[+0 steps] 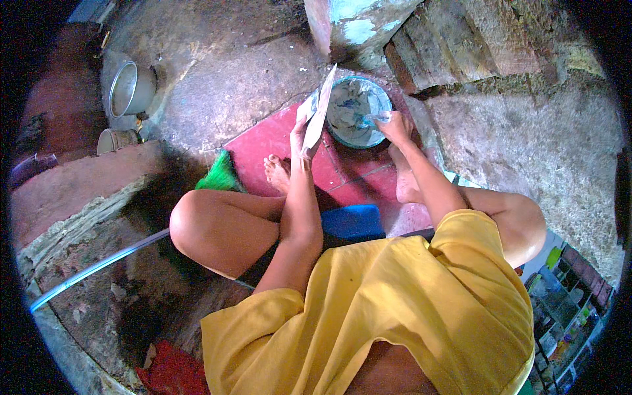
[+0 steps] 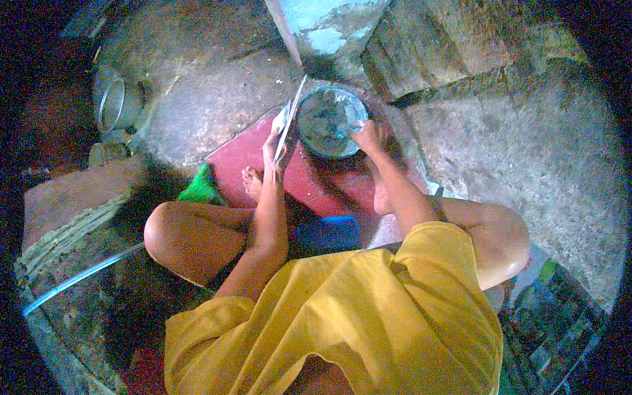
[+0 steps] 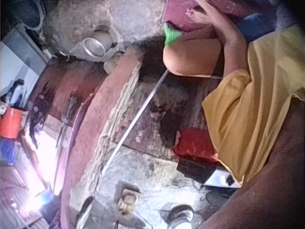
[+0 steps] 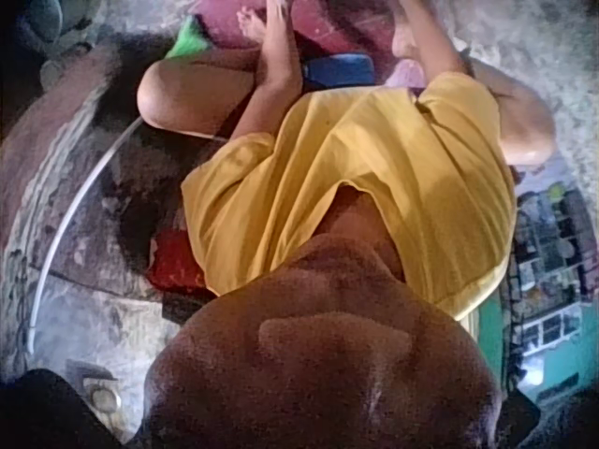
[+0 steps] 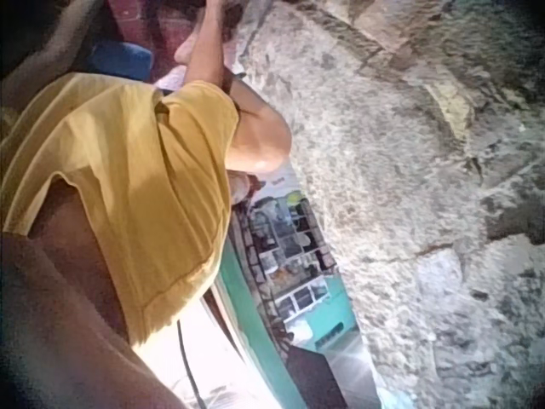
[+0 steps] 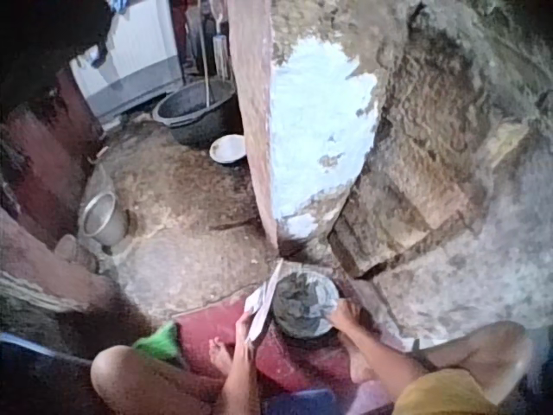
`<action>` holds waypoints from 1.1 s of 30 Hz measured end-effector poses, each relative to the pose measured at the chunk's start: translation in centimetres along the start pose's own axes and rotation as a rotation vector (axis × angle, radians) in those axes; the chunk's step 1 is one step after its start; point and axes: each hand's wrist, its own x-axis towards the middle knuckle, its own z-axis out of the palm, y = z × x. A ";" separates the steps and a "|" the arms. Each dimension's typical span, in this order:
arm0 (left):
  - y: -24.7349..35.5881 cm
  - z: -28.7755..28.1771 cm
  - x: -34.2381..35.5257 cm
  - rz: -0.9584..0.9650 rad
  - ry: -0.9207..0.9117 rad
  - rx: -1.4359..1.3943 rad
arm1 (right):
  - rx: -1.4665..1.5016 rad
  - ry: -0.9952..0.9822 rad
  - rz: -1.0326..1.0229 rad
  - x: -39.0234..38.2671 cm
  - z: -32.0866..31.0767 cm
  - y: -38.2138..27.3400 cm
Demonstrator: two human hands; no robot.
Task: The person applies a white plaster or filler substance to a damaged section of a masonry wall using a metal putty knife, picking up additional material from a plastic board and a bowl on the floor.
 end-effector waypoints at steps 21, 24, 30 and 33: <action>-2.9 2.0 -2.2 0.047 0.168 0.254 | 0.065 -0.104 0.173 -2.7 -0.1 1.7; -2.2 0.8 -2.9 0.130 0.081 0.246 | 0.114 -0.054 0.207 -3.6 -1.3 1.9; 1.3 3.0 -3.6 0.277 0.186 0.518 | 0.321 0.059 0.179 -6.5 -5.6 2.0; -0.2 9.2 -4.9 0.333 0.174 0.702 | 0.389 0.115 0.240 -7.7 -7.6 0.8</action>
